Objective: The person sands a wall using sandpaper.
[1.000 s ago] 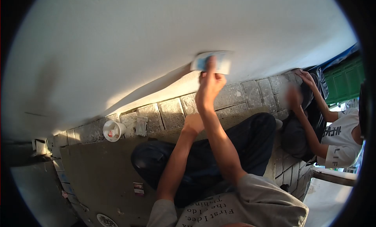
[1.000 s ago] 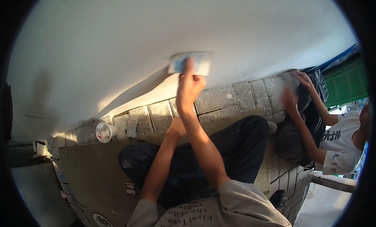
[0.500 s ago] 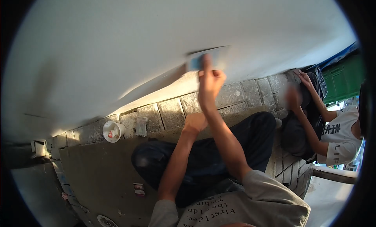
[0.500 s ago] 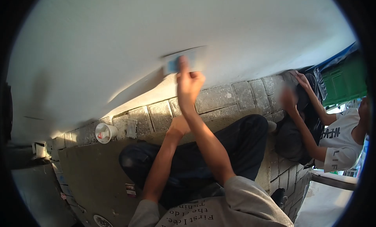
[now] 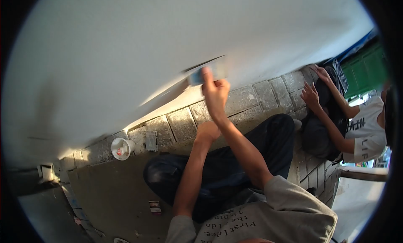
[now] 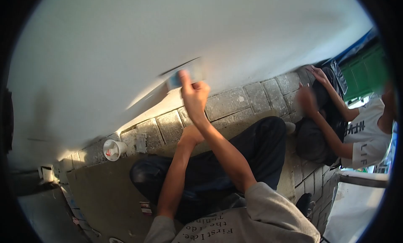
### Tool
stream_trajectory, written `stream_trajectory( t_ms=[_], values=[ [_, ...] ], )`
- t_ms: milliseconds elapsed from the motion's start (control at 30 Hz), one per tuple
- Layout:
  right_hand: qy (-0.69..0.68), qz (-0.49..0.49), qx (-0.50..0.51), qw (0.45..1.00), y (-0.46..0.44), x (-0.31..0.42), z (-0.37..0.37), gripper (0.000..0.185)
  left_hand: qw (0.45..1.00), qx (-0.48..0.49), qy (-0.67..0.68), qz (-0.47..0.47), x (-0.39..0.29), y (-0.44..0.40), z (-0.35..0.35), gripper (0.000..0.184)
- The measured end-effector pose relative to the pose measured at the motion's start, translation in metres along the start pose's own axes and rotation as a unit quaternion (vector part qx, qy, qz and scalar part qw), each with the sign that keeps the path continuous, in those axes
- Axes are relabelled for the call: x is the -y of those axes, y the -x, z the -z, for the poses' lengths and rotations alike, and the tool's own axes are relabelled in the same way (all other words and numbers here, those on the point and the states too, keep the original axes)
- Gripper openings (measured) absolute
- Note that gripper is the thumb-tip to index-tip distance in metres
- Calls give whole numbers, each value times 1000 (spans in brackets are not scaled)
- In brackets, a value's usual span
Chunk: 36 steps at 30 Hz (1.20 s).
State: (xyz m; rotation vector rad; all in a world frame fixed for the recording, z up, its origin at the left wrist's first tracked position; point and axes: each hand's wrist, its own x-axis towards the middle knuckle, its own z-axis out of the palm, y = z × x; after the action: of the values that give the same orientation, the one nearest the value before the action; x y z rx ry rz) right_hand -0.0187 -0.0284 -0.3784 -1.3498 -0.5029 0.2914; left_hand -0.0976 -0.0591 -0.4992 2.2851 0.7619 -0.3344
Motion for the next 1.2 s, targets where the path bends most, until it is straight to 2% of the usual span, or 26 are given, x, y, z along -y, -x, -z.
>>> stream_trajectory(
  t_ms=[33, 100, 133, 167, 200, 267, 300, 367, 433, 467, 500, 567, 600, 633, 700, 733, 767, 867, 900, 967, 1000, 1033, 1100, 1133, 1167, 1200],
  values=[
    [-106, -6, -66, 992, -8, 1, 10, 46, 1000, 5, -7, -4, 3, -1, 1, 40],
    [-182, -17, -152, 971, -20, 8, 18, 46, 999, 33, -39, 18, -3, 0, 7, 41],
    [-146, 2, -86, 985, -14, 7, 18, 47, 998, 40, -43, 10, -4, 1, 10, 40],
    [-110, -37, -15, 993, -4, 9, 11, 47, 998, 43, -44, 6, -6, 4, 12, 40],
    [-109, -34, -19, 993, -2, 8, 11, 47, 999, 32, -22, 3, -7, 5, 14, 40],
    [35, -38, 58, 997, 0, 5, 11, 46, 999, 25, -13, 13, -10, 3, 14, 41],
    [-44, -20, -5, 999, -10, 6, 14, 47, 1000, 25, -13, 13, -7, 0, 13, 41],
    [-137, -42, -60, 988, -14, 5, 21, 44, 995, 86, -27, 47, -5, -1, 17, 47],
    [-106, -71, -14, 992, 2, -3, 9, 44, 997, 68, 11, 33, -11, 9, 22, 47],
    [-4, -64, 53, 997, 9, -7, 3, 45, 998, 50, 40, 14, -14, 12, 28, 48],
    [26, -55, 53, 997, 13, -9, 3, 56, 998, 48, 37, 11, -13, 9, 27, 48],
    [-84, -15, -71, 994, -2, -9, 13, 51, 996, 76, -8, 37, -13, 6, 26, 48],
    [-145, -31, -153, 977, -12, -8, 11, 47, 997, 54, -40, 25, -13, 8, 25, 44],
    [-175, -38, -167, 970, -13, -8, 9, 44, 998, 52, -33, 28, -14, 9, 25, 44],
    [-100, -3, -11, 995, 3, -13, 5, 45, 998, 61, -11, 16, -16, 9, 29, 43],
    [11, -7, 51, 999, 6, -32, 5, 47, 998, 61, -10, 15, -15, 6, 27, 43],
    [59, -26, 67, 996, 9, -25, 10, 48, 998, 62, 8, 24, -14, 4, 26, 44],
    [-162, -46, -161, 972, -9, -19, 12, 43, 996, 73, 13, 44, -10, -1, 24, 45],
    [-180, -39, -203, 962, -7, -19, 4, 41, 995, 85, -5, 47, -11, 0, 25, 45],
    [-73, -36, 56, 995, 19, -20, 4, 40, 995, -45, 82, 16, -7, 12, 16, 42],
    [5, -34, 113, 993, 28, -24, -7, 42, 921, -269, 277, -53, -4, 9, -7, 37],
    [19, -47, 113, 992, 33, -26, -8, 44, 938, -262, 220, -62, 10, -2, -19, 37],
    [-98, -55, -14, 994, 21, -18, 0, 45, 959, -228, 160, -47, 12, -6, -15, 37],
    [-142, -26, -136, 980, 9, -15, -10, 43, 961, -224, 155, -37, 13, -8, -14, 37],
    [-186, -41, -161, 968, 5, -20, -10, 41, 962, -223, 153, -32, 14, -9, -14, 37],
    [-173, -33, -85, 981, 12, -26, -11, 40, 962, -224, 153, -28, 14, -10, -13, 37]
  ],
)
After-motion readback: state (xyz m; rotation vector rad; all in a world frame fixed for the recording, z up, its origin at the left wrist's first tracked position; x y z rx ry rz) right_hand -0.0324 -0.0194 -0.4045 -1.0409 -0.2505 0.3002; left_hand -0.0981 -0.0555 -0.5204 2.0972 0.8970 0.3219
